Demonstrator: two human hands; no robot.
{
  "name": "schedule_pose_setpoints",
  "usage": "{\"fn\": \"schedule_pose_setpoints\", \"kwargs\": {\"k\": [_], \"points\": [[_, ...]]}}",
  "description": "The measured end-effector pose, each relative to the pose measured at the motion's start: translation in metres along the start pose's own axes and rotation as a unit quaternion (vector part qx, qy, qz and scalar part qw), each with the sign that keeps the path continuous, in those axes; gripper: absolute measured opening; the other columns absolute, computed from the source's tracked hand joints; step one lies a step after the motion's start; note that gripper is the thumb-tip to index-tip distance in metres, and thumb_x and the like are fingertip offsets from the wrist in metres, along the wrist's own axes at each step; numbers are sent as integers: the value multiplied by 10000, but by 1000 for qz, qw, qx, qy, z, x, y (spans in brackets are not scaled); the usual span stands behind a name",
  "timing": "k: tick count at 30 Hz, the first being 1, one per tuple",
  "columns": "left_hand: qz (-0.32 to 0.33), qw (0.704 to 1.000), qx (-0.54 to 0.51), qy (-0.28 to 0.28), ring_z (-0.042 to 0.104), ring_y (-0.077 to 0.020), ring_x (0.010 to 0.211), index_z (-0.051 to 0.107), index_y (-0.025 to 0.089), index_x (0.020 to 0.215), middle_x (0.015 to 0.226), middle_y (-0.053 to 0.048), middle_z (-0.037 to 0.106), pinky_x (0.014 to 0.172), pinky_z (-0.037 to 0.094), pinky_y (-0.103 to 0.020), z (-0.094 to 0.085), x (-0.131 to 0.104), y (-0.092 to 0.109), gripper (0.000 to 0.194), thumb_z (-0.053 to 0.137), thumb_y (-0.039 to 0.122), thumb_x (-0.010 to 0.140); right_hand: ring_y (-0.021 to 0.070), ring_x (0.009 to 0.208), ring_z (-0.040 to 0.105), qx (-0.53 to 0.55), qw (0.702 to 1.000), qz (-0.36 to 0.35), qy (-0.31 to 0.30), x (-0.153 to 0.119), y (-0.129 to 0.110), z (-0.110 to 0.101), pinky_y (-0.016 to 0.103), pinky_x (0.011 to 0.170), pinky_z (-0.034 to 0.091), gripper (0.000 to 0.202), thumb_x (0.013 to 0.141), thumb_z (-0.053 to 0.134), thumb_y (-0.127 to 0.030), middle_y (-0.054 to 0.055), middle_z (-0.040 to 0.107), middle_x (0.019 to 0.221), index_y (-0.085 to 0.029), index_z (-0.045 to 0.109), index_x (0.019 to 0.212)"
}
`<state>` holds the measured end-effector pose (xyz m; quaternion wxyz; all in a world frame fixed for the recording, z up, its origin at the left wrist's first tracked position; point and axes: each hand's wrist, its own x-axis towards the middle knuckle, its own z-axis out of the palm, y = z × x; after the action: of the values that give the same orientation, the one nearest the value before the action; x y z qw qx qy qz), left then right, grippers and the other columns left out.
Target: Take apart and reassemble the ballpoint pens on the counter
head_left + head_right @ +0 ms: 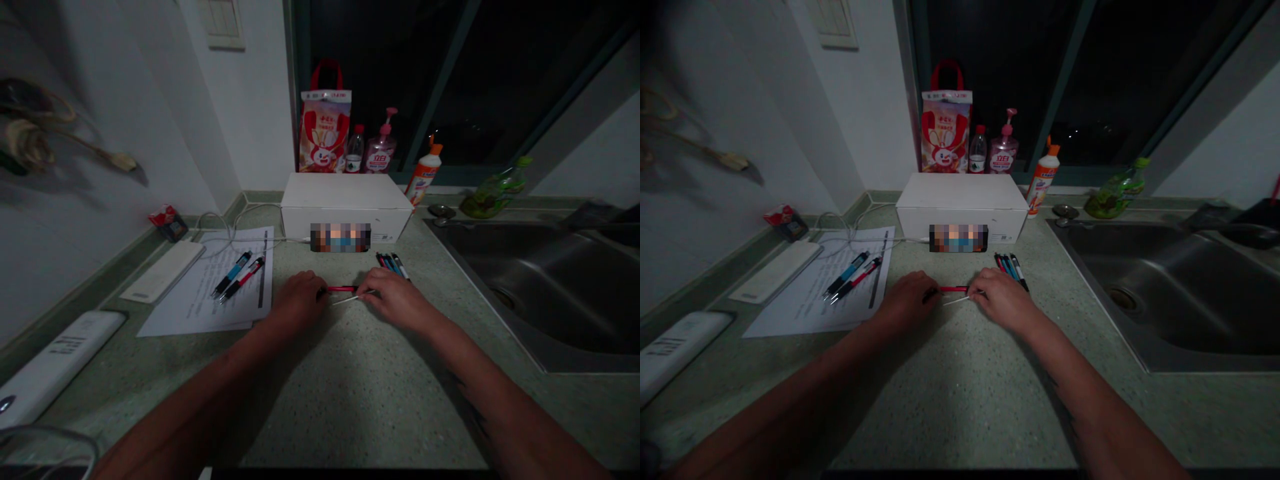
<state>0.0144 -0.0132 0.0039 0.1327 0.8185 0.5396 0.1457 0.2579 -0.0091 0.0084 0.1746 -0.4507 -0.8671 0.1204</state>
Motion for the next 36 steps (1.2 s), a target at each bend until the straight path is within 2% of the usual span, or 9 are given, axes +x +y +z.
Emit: {"fn": "schedule_pose_setpoints", "kwargs": {"k": [5, 10, 12, 15, 19, 22, 27, 36], "points": [[-20, 999, -18, 21, 650, -255, 974, 728, 191, 985, 1006, -91, 698, 854, 482, -361, 1, 0, 0, 142, 598, 232, 944, 235, 957, 652, -6, 1000, -2, -21, 3, -6, 9, 385, 884, 497, 107, 912, 693, -136, 59, 711, 930, -228, 749, 917], [-83, 985, -135, 64, 687, -223, 882, 653, 214, 1212, 1024, -73, 740, 774, 501, -340, -2, 1, -1, 295, 646, 214, 917, 261, 986, 653, -14, 1000, 6, 11, 5, -11, 13, 416, 890, 512, 103, 921, 722, -217, 75, 722, 991, -228, 737, 1022], [-89, 975, -196, 60, 695, -207, 825, 626, 225, 1244, 967, -46, 758, 737, 507, -327, -1, 1, 1, 348, 672, 214, 899, 258, 1022, 654, 5, 999, 0, 44, 4, -16, 13, 417, 904, 515, 171, 937, 707, -240, 73, 722, 1044, -254, 718, 1106], [-56, 954, -292, 28, 716, -193, 835, 617, 205, 1208, 948, -39, 778, 756, 527, -313, 3, 1, 5, 361, 705, 166, 860, 242, 1073, 648, 39, 996, -39, 64, 4, -25, 13, 398, 922, 514, 242, 958, 677, -240, 66, 715, 1115, -284, 681, 1196], [-28, 933, -358, -2, 735, -199, 873, 627, 191, 1127, 948, -56, 788, 792, 548, -321, 9, -1, 9, 293, 712, 140, 851, 219, 1038, 650, 56, 995, -63, 56, 4, -32, 13, 365, 889, 508, 150, 985, 626, -210, 51, 721, 1072, -269, 689, 1107], [-39, 935, -351, 14, 734, -205, 905, 647, 192, 1119, 976, -59, 788, 804, 553, -326, 8, -1, 9, 256, 704, 168, 871, 220, 1004, 652, 61, 995, -37, 65, 4, -30, 12, 354, 865, 500, 113, 1011, 585, -223, 58, 716, 1030, -241, 685, 1060], [-40, 968, -245, 47, 707, -207, 853, 731, 188, 1023, 942, -56, 777, 788, 532, -337, 1, -2, 9, 134, 662, 199, 909, 226, 937, 654, 63, 994, 11, 90, 5, -23, 11, 353, 829, 487, 213, 1052, 496, -265, 62, 703, 935, -220, 687, 967], [-31, 977, -202, 66, 705, -228, 901, 769, 193, 1002, 974, -76, 786, 842, 520, -360, 0, -3, 10, 168, 621, 235, 936, 215, 848, 653, 94, 989, 47, 100, 7, -19, 15, 329, 763, 469, 273, 1049, 464, -266, 57, 693, 852, -213, 668, 874]]}}
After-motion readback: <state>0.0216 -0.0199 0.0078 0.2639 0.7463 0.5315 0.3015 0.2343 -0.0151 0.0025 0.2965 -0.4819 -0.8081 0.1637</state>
